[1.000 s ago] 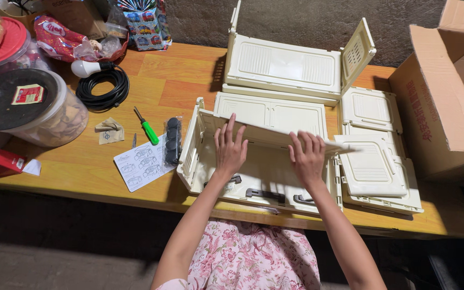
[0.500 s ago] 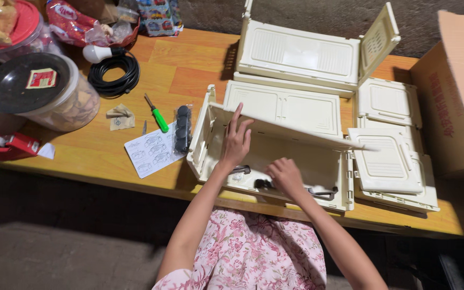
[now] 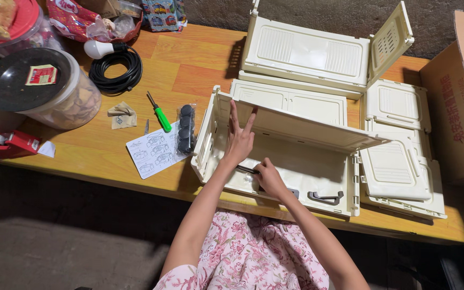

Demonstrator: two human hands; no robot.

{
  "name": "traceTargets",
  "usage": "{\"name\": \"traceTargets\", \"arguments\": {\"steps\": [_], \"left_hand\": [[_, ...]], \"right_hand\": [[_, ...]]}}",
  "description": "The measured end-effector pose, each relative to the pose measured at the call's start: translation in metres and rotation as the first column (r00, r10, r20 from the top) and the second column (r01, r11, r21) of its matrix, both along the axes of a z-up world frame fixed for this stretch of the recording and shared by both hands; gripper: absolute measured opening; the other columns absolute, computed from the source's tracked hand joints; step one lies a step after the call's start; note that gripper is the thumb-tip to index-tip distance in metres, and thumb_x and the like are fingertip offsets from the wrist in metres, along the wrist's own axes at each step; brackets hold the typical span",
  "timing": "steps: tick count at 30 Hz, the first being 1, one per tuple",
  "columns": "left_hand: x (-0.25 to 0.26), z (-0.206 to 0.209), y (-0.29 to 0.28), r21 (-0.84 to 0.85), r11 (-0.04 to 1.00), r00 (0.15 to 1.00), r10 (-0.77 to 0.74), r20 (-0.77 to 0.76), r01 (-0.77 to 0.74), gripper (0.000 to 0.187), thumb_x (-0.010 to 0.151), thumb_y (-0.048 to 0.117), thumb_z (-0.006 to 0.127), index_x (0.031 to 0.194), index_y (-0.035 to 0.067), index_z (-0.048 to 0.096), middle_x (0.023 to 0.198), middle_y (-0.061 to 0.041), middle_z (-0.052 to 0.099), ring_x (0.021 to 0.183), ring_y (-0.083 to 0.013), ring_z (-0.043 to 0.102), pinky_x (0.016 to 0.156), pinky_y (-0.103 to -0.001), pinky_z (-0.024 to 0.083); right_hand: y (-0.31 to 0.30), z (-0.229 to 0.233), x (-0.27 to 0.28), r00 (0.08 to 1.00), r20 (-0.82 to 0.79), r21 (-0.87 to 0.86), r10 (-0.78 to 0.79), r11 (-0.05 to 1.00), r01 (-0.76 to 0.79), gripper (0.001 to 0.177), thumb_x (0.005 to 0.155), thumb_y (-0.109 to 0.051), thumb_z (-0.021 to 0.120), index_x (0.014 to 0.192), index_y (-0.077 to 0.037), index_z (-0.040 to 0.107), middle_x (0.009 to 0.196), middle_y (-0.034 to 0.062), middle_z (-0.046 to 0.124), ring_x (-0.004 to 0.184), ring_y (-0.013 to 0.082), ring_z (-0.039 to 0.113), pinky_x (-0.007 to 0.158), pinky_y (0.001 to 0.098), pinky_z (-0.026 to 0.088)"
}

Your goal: The person assembles a beige plastic storage unit on a wooden table. They unfold the unit, open its compartments, remove metal clips, and use scissors to cut small plastic pieces before inserting them into the unit.

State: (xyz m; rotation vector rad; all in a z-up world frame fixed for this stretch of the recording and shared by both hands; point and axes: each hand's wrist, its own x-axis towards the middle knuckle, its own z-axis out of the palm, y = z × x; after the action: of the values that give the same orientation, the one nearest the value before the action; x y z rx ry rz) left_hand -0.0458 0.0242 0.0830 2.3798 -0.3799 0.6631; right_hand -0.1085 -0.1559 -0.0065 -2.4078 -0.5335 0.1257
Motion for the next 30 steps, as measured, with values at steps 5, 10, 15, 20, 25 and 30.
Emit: {"name": "traceTargets", "arguments": {"steps": [5,10,15,20,25,30], "left_hand": [[0.007,-0.016,-0.008,-0.037,0.999,1.0,-0.031,-0.002,0.031,0.083,0.091,0.001,0.062,0.165,0.015,0.026,0.166,-0.032,-0.014,0.156,-0.0553,0.0,0.126,-0.057,0.025],[0.015,-0.05,-0.008,-0.049,0.998,0.999,-0.039,-0.034,0.038,0.069,0.095,0.003,0.059,0.158,0.014,0.034,0.16,-0.033,0.009,0.152,-0.0543,0.015,0.12,-0.055,0.037],[0.016,-0.063,-0.003,-0.032,0.997,0.981,-0.075,-0.18,0.07,0.068,0.098,0.002,0.054,0.162,0.011,0.032,0.157,-0.034,0.02,0.146,-0.054,0.027,0.113,-0.058,0.042],[-0.004,-0.049,-0.003,-0.081,0.989,0.975,-0.14,-0.171,0.127,0.064,0.101,0.002,0.048,0.162,0.014,0.031,0.168,-0.024,0.019,0.149,-0.0512,0.031,0.116,-0.056,0.042],[-0.021,-0.03,-0.014,-0.161,0.975,0.979,-0.175,-0.109,0.156,0.062,0.101,0.007,0.052,0.16,0.015,0.034,0.169,-0.026,0.014,0.148,-0.0536,0.031,0.116,-0.057,0.04],[-0.028,-0.024,-0.032,-0.21,0.971,0.95,-0.168,-0.264,0.113,0.059,0.105,0.017,0.053,0.161,0.016,0.036,0.165,-0.032,0.015,0.142,-0.0571,0.035,0.112,-0.058,0.042]], "right_hand": [[-0.028,-0.01,0.008,0.989,-0.146,0.165,-0.033,0.985,0.057,0.028,0.082,0.0,0.07,0.108,-0.003,0.06,0.093,0.0176,0.068,0.089,0.0373,0.067,0.081,0.0475,0.052],[-0.028,-0.008,0.009,0.926,-0.359,0.085,-0.122,0.983,0.162,0.032,0.094,-0.004,0.053,0.125,-0.001,0.046,0.094,0.0264,0.066,0.089,0.0395,0.066,0.083,0.0482,0.051],[-0.001,0.003,-0.004,0.987,-0.155,-0.048,-0.042,0.998,0.035,0.048,0.082,-0.022,0.076,0.12,-0.002,0.055,0.111,0.0243,0.063,0.095,0.0402,0.063,0.086,0.0473,0.05],[-0.005,0.004,-0.002,0.976,-0.196,-0.021,-0.097,0.995,0.095,0.046,0.081,-0.032,0.085,0.108,-0.002,0.063,0.107,0.0195,0.07,0.094,0.0307,0.068,0.083,0.0394,0.053],[-0.066,0.0,0.005,0.892,-0.453,0.463,-0.012,0.851,0.246,0.038,0.081,-0.023,0.083,0.109,-0.004,0.065,0.105,0.011,0.073,0.094,0.0153,0.067,0.082,0.03,0.055],[-0.116,0.007,-0.004,0.827,-0.552,0.25,-0.106,0.925,0.285,0.029,0.092,-0.02,0.065,0.116,-0.006,0.071,0.109,0.0074,0.076,0.096,0.0185,0.061,0.086,0.0331,0.046]]}}
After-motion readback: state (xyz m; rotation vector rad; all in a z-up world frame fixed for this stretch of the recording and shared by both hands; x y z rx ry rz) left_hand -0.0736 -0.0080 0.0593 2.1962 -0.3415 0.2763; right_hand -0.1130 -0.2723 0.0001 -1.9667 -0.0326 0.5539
